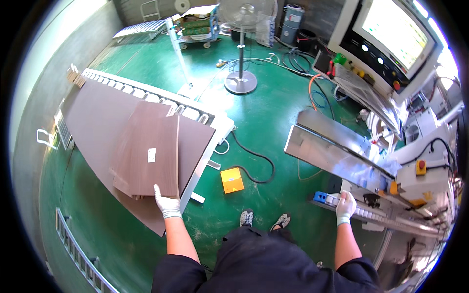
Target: The person feeds wooden boards into an edge-banding machine, threads an edge-banding strip into the machine feeder, continues running boards through the machine, and stacks the finished boards onto a table by hand.
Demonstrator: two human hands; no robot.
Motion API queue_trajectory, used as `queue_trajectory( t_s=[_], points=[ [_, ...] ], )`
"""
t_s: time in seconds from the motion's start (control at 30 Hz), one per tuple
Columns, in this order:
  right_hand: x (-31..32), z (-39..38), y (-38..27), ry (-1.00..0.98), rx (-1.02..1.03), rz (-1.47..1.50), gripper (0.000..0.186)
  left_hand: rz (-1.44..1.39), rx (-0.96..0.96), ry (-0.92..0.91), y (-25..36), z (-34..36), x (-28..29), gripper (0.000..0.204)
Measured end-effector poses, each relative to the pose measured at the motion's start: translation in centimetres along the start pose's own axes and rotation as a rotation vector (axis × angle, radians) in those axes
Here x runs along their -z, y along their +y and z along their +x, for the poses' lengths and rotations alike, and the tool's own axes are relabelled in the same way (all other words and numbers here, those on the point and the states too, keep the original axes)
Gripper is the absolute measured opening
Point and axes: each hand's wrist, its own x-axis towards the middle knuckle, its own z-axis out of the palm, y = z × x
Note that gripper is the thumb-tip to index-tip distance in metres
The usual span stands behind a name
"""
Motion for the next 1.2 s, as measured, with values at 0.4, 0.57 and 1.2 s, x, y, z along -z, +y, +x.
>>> queue_trajectory(
  t_s=[0.4,0.57,1.2],
  points=[
    [2.3,0.4,-5.5,-0.368,-0.499,1.19,0.036,0.493,0.193,-0.314,0.1,-7.2,3.5,0.057],
    [7.8,-2.9,-12.4,-0.69,-0.375,1.744,0.075,0.91,0.393,-0.608,-4.6,-9.0,-4.7,0.072],
    [9.0,-19.5,-3.8,0.139,-1.326,1.758,0.056,1.781,0.663,-1.412,-34.0,-17.1,-17.2,0.037]
  ],
)
